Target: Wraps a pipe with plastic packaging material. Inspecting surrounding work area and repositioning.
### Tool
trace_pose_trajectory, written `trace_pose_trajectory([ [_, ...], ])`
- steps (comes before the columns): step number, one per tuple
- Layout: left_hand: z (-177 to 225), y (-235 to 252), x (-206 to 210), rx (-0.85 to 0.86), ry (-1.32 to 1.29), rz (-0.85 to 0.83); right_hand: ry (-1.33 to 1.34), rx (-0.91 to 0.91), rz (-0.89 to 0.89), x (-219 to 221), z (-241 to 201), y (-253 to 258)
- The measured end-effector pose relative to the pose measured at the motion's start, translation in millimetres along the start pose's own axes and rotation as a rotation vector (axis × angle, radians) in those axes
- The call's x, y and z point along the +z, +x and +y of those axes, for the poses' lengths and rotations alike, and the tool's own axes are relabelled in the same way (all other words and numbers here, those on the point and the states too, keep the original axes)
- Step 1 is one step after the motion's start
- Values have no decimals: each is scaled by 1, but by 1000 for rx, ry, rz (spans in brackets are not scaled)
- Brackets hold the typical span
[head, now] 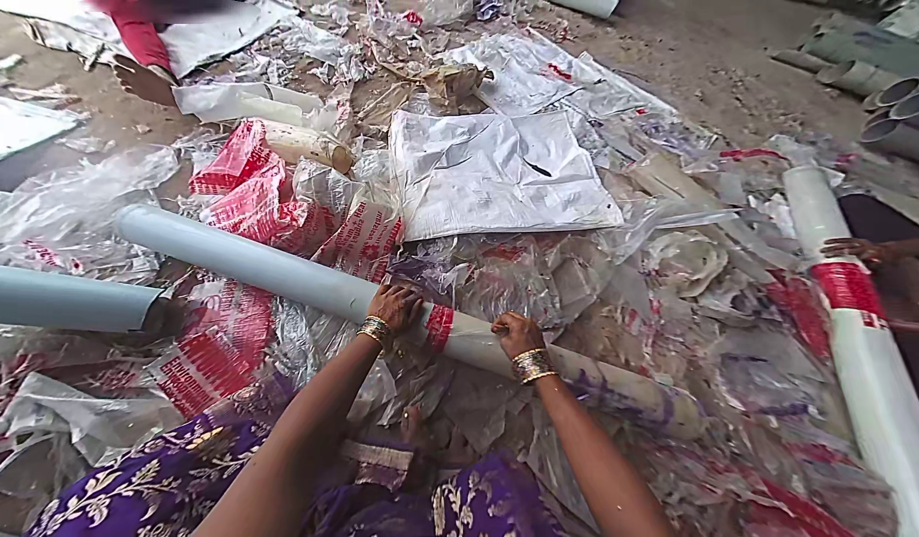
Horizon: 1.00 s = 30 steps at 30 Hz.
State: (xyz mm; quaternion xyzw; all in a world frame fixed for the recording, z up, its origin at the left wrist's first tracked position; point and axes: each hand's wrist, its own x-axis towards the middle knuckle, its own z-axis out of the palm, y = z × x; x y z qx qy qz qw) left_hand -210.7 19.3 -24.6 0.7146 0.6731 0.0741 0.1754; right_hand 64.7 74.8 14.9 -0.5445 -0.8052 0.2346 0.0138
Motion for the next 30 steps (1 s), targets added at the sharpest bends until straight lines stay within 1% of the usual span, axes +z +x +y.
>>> trace_pose_trajectory([
  [2, -2, -1, 3, 7, 2, 20, 52, 77, -38, -4, 0, 6],
  [4, -3, 1, 3, 0, -7, 13, 59, 107, -87, -10, -1, 7],
  [6, -3, 3, 0, -16, -4, -22, -3, 3, -54, -8, -1, 0],
  [9, 2, 7, -9, -59, -4, -116, -64, -274, 72, 4, -1, -14],
  [12, 5, 13, -16, -90, -10, -179, -114, -458, 137, 17, -14, -15],
  [15, 5, 15, -16, -89, -4, -180, -161, -551, 238, 31, -25, -4],
  [18, 4, 13, -15, -88, -1, -181, -177, -589, 241, 42, -28, 5],
  [22, 3, 15, -13, -92, 4, -171, -264, -714, 467, 57, -19, 11],
  [25, 3, 12, -10, -78, 9, -158, -422, -745, 637, 72, -14, 13],
  [27, 2, 11, -8, -75, 4, -134, -481, -735, 703, 78, -15, 15],
  [30, 0, 12, -7, -72, -1, -128, -469, -631, 666, 75, -23, 15],
])
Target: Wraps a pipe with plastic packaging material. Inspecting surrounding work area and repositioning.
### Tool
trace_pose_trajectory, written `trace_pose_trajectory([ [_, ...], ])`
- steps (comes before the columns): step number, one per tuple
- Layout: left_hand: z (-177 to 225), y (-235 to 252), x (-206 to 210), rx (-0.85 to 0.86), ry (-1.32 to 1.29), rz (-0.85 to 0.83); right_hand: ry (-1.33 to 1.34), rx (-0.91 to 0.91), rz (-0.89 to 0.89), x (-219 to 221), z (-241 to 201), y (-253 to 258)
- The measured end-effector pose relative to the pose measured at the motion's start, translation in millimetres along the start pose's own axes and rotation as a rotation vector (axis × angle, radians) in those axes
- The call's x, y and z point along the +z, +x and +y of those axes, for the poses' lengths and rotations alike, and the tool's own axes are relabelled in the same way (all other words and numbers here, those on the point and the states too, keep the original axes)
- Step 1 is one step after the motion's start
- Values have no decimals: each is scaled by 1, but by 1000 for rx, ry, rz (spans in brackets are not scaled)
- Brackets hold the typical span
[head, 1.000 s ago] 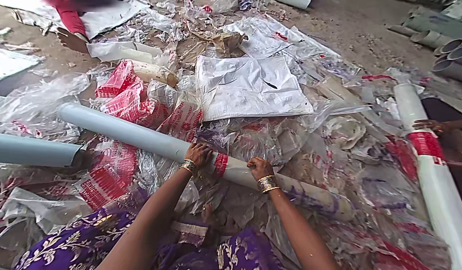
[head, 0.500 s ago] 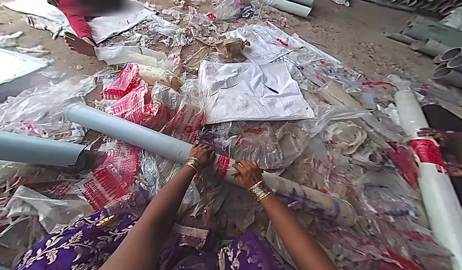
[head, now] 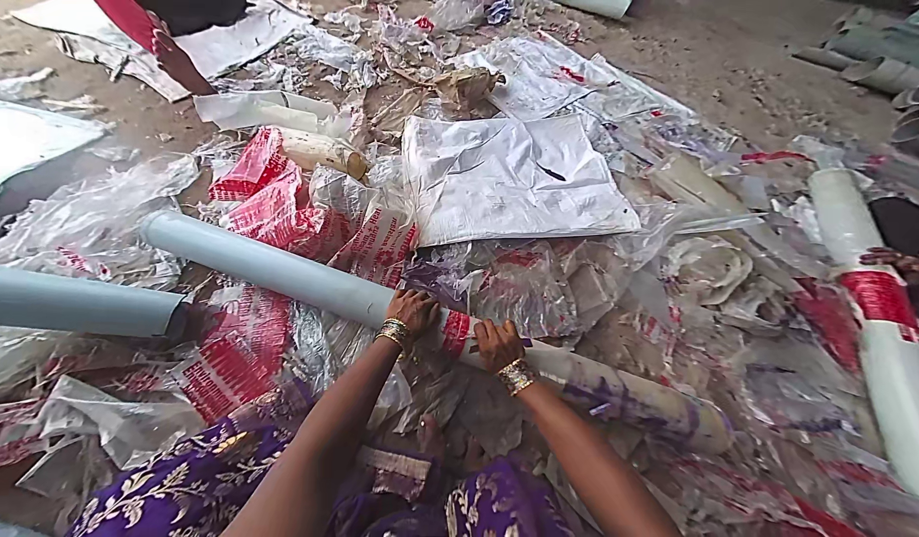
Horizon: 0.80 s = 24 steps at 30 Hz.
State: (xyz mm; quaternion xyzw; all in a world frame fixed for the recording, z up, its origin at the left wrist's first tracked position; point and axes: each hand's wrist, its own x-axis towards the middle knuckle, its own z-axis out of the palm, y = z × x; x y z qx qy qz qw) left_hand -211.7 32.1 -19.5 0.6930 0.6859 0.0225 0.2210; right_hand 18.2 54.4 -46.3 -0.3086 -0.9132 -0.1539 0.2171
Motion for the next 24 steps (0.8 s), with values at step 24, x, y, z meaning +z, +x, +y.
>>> trace_pose_trajectory([
  [24, 3, -2, -6, 4, -4, -24, 444, -18, -437, -34, 10, 32],
])
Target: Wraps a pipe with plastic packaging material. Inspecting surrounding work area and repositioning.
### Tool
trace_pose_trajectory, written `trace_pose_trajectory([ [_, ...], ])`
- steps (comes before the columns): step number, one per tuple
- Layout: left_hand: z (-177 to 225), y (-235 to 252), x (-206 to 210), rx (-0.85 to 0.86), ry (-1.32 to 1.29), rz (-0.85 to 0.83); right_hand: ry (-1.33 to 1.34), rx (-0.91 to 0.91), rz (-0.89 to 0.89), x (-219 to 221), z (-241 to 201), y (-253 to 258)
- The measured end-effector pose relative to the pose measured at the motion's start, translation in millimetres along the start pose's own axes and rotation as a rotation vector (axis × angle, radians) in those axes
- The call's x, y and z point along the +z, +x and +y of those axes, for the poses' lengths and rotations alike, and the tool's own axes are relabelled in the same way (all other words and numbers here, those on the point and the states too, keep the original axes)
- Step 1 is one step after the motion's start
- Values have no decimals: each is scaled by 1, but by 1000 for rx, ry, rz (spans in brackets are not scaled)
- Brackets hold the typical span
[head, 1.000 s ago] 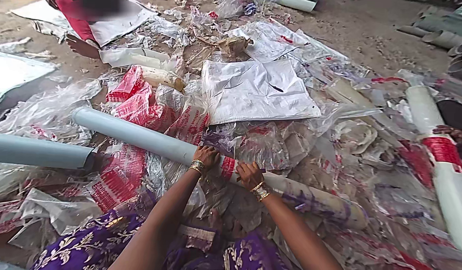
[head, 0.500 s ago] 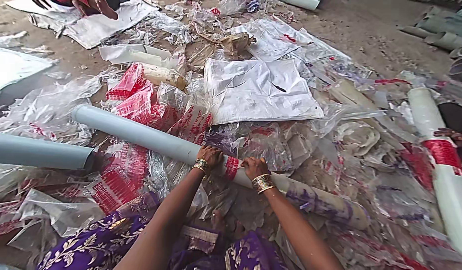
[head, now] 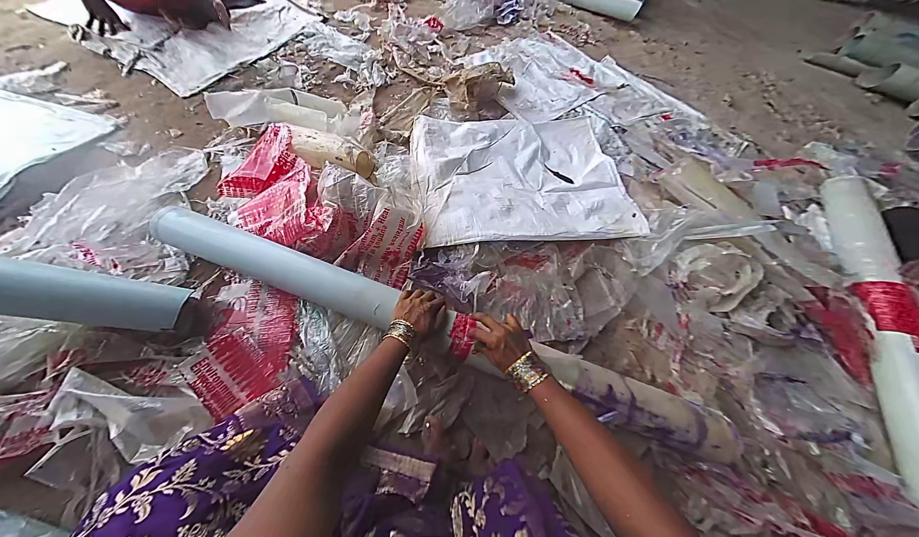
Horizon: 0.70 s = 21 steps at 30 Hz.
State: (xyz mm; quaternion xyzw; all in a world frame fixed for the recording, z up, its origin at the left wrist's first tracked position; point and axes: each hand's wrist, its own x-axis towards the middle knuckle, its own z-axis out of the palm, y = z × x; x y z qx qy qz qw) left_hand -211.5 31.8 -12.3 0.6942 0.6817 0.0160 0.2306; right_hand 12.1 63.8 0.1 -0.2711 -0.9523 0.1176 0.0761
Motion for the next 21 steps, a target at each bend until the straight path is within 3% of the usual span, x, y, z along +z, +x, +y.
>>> trace_pose_trajectory([
  [6, 1, 2, 3, -6, 20, 3, -138, -169, 358, 35, 7, -3],
  [11, -1, 2, 5, 1, 12, 43, -233, -56, 505, 50, 3, 3],
  [13, -1, 2, 7, 12, 4, 51, -141, 251, 369, 33, -6, 7],
  [14, -2, -1, 12, 30, -4, 96, -47, 477, 200, 15, -9, 13],
  [16, -6, -12, 29, 84, -10, 270, 80, 749, -64, -6, -6, 25],
  [18, -15, -18, 44, 148, 11, 456, 145, 868, -135, -10, -1, 33],
  [21, -15, -25, 56, 189, 9, 542, 145, 978, -158, -19, 22, 33],
])
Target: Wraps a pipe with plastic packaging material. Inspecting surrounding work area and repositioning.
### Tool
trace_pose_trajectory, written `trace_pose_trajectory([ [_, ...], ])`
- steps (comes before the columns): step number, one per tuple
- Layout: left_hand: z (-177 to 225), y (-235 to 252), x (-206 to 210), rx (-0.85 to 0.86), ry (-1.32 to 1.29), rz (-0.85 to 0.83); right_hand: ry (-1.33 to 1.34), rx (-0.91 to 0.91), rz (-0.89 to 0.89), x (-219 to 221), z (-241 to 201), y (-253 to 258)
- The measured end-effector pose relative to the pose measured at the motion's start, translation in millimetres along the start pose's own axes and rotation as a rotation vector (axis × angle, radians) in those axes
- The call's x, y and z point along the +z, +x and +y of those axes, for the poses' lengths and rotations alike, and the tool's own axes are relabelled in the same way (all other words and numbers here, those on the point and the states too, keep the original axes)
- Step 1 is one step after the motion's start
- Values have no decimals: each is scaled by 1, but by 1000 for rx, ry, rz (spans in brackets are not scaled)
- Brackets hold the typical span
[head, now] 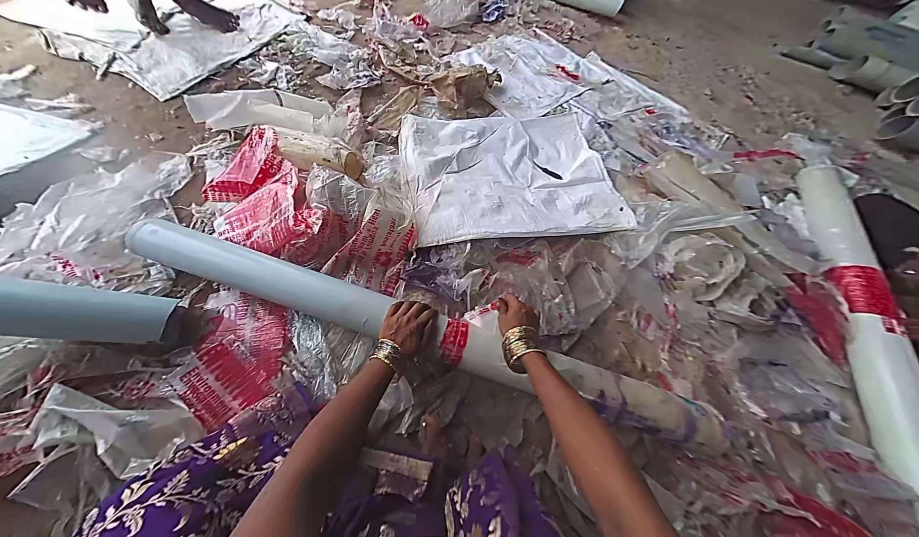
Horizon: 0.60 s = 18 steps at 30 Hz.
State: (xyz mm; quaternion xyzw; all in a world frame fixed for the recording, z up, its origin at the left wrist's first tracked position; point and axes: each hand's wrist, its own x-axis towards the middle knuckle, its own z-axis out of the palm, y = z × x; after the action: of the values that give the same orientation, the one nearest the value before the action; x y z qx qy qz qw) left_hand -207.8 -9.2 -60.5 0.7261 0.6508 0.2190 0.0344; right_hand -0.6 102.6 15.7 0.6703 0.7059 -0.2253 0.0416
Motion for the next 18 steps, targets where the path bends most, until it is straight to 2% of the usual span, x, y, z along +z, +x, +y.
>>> trace_pose_trajectory([
  [3, 2, -17, 1, 27, -1, 67, -9, 88, -33, -13, 8, 14],
  [5, 1, -32, 4, 39, 15, 152, 88, 105, -76, -17, 12, 13],
  [8, 4, -50, 10, 34, 9, 229, 317, -46, -158, -36, 31, -2],
  [11, 11, -56, 9, 13, 2, 229, 535, -188, -48, -56, 69, -28],
  [13, 19, -51, 2, -37, 11, 160, 465, -236, 45, -58, 96, -52],
  [14, 26, -46, -6, -83, 5, 63, 386, -272, 84, -52, 109, -66],
  [16, 44, -27, -25, -187, -38, -232, 227, -357, 132, -29, 132, -89],
  [18, 63, -6, -26, -191, -59, -400, 128, -416, 134, -7, 145, -105],
])
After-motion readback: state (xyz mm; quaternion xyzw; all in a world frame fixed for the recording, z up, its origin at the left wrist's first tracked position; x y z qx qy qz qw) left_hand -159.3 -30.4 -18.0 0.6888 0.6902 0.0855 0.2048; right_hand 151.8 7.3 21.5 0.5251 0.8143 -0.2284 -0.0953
